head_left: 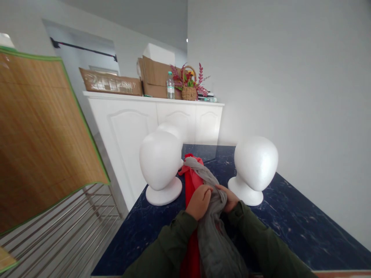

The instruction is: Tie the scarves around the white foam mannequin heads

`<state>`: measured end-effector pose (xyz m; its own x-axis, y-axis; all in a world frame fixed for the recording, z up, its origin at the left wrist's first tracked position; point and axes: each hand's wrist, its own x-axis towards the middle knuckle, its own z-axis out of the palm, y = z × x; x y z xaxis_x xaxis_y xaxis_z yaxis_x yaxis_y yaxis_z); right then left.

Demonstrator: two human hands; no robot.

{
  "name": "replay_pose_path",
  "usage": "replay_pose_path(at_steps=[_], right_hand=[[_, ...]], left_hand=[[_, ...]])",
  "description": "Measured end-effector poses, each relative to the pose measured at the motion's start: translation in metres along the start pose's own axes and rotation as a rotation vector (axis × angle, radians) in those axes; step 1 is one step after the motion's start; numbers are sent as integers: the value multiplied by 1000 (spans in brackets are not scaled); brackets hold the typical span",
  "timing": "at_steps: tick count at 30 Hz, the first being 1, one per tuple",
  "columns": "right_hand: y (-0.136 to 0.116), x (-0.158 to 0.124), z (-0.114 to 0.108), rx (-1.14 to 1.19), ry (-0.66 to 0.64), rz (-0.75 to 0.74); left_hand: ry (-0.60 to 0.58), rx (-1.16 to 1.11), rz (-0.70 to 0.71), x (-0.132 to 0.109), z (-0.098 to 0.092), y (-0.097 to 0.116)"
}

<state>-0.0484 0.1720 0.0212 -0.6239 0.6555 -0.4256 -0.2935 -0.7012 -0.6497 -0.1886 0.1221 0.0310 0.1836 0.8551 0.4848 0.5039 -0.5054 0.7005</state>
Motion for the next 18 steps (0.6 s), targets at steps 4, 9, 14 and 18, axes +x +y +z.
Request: replay_pose_path(at_steps=[4,9,14,18], right_hand=[[-9,-26,9,34,67,-199],[-12,-78,2,-11,143,-428],[7,-134,-25,-158,94,-302],[28,-167,-40,-357,27,-192]], left_hand=[[-75,99,-162,2,6,-17],[-106,169,-175,0,9,-28],[-65,310,-46,5,7,-22],[-288,534,122,24,21,-12]])
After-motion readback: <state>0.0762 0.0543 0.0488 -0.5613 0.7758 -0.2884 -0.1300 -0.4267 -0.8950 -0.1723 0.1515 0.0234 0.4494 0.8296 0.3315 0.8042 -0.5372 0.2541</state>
